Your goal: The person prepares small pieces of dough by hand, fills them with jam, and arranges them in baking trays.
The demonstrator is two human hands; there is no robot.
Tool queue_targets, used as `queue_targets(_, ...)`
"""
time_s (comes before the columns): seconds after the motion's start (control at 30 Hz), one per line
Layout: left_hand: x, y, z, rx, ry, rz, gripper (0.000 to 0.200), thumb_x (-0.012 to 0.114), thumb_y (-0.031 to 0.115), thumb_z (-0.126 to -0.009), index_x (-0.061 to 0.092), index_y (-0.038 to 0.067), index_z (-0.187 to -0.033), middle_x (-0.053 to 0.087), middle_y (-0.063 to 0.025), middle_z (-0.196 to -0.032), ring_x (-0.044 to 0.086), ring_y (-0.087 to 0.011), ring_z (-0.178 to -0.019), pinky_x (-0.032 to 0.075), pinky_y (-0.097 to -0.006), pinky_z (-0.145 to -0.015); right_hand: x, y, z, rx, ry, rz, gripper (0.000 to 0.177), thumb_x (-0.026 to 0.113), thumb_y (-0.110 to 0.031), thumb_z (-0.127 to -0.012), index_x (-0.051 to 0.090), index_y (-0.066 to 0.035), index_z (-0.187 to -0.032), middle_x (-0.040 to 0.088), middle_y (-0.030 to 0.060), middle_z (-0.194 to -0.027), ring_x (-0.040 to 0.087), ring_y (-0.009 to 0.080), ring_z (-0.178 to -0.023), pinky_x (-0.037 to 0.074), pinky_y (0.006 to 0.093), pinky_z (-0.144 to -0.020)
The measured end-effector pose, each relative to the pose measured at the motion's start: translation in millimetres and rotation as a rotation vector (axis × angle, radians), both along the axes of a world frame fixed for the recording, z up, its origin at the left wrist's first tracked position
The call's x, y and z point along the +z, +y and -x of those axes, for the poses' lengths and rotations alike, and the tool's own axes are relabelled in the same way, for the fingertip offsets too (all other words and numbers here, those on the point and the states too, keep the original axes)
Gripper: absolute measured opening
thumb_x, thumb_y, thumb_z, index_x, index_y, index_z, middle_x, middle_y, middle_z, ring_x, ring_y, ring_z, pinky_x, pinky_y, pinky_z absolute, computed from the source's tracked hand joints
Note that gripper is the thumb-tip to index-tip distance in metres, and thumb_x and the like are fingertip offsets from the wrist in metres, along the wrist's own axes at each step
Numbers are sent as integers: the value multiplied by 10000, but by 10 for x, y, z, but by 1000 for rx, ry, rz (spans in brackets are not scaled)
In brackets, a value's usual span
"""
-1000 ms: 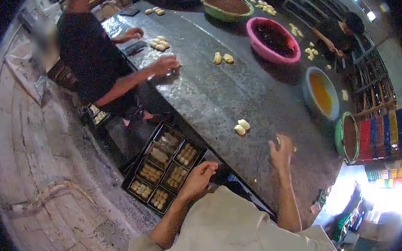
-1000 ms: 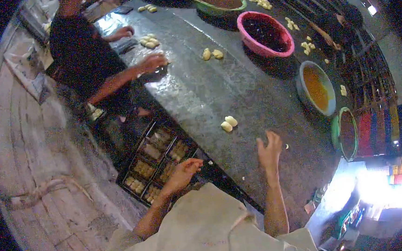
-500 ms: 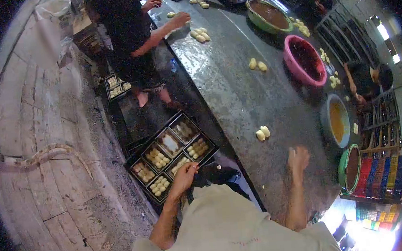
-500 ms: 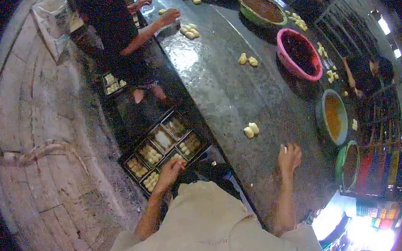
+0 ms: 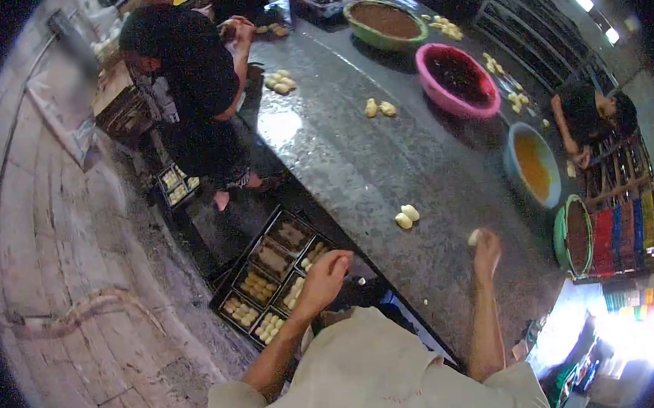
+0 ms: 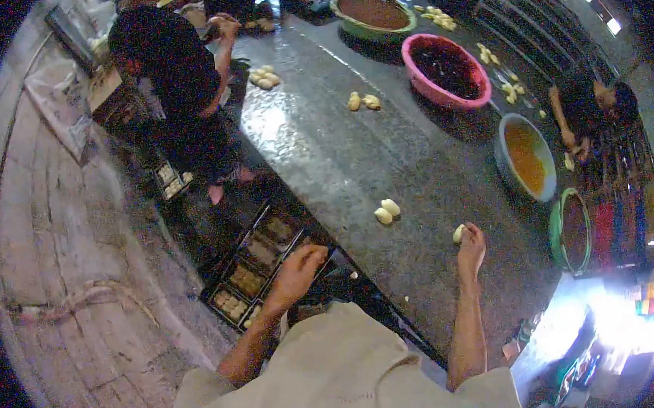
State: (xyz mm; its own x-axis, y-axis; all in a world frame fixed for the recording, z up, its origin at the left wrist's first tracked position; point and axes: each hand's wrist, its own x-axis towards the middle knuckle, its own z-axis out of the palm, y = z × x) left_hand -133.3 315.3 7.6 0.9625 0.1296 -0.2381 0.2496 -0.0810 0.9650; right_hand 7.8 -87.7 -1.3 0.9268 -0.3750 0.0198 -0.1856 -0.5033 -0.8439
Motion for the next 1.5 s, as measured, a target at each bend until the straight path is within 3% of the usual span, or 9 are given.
queue_targets(0.03,178,-92,-104,-3,-79,-39,264,567,159,-1048,669,-21,-1211,729,-118,-1066,699,-220,-952,543,-338,-874,-46,-54,31,-17,1,-2,284,638,-151,-1010,657,32,-1227,717,143,-1166,673,283,-1098,516,410,-1000)
queue_targets(0.1,533,-272,-294,-63,-155,-104,254,578,149,-1032,682,-7,-1202,722,-137,-1096,689,-273,-1014,531,-367,-927,-187,-170,138,0,-43,-1118,251,614,-122,-1024,662,28,-1220,713,116,-1127,673,240,-1057,547,393,-940)
queue_targets(0.17,592,-538,-519,-131,-232,-160,246,589,140,-1015,695,7,-1193,715,-156,-1127,679,-325,-1076,520,-396,-980,-100,173,344,89,21,-1222,229,592,-95,-1023,666,26,-1203,699,106,-1114,669,236,-1023,556,392,-902)
queue_targets(0.23,512,-876,-665,-196,-527,-255,238,623,106,-978,696,27,-1190,692,-163,-1180,641,-356,-1143,479,-419,-1050,-111,444,609,336,89,-465,220,590,-83,-1015,665,15,-1197,683,102,-1108,662,212,-1002,550,364,-891)
queue_targets(0.47,434,-1434,-785,-220,-512,-239,287,613,131,-1004,647,12,-1263,626,-157,-1365,604,-322,-1263,458,-424,-1095,414,755,672,149,252,-733,255,642,-71,-986,657,12,-1227,686,95,-1173,666,187,-1054,540,311,-894)
queue_targets(0.63,90,-1296,-548,-51,277,610,443,476,339,-1120,556,20,-1417,628,-105,-1369,590,-149,-1223,521,-325,-984,616,1121,645,376,209,-316,249,648,-98,-993,662,3,-1221,703,115,-1168,687,209,-1043,534,335,-949)
queue_targets(0.73,180,-944,-415,-19,117,676,499,450,366,-1129,501,33,-1496,627,-90,-1358,584,-137,-1216,498,-299,-1011,692,1730,685,617,192,-281,260,668,-83,-979,669,-14,-1230,698,144,-1174,685,230,-1087,532,343,-975)
queue_targets(1.17,183,289,641,658,-137,210,553,436,316,-1127,417,-66,-1527,537,-262,-1492,528,-316,-1383,381,-369,-1161,710,3556,1075,1345,-5,22,235,672,-118,-984,671,-10,-1193,671,142,-1125,669,264,-1053,536,351,-888)
queue_targets(1.5,-134,433,642,682,-187,235,530,446,313,-1124,441,-30,-1527,660,-152,-1257,669,-172,-1053,568,-294,-909,577,3636,952,1127,320,-284,242,668,-173,-997,695,10,-1152,704,100,-1118,684,171,-1003,540,303,-890)
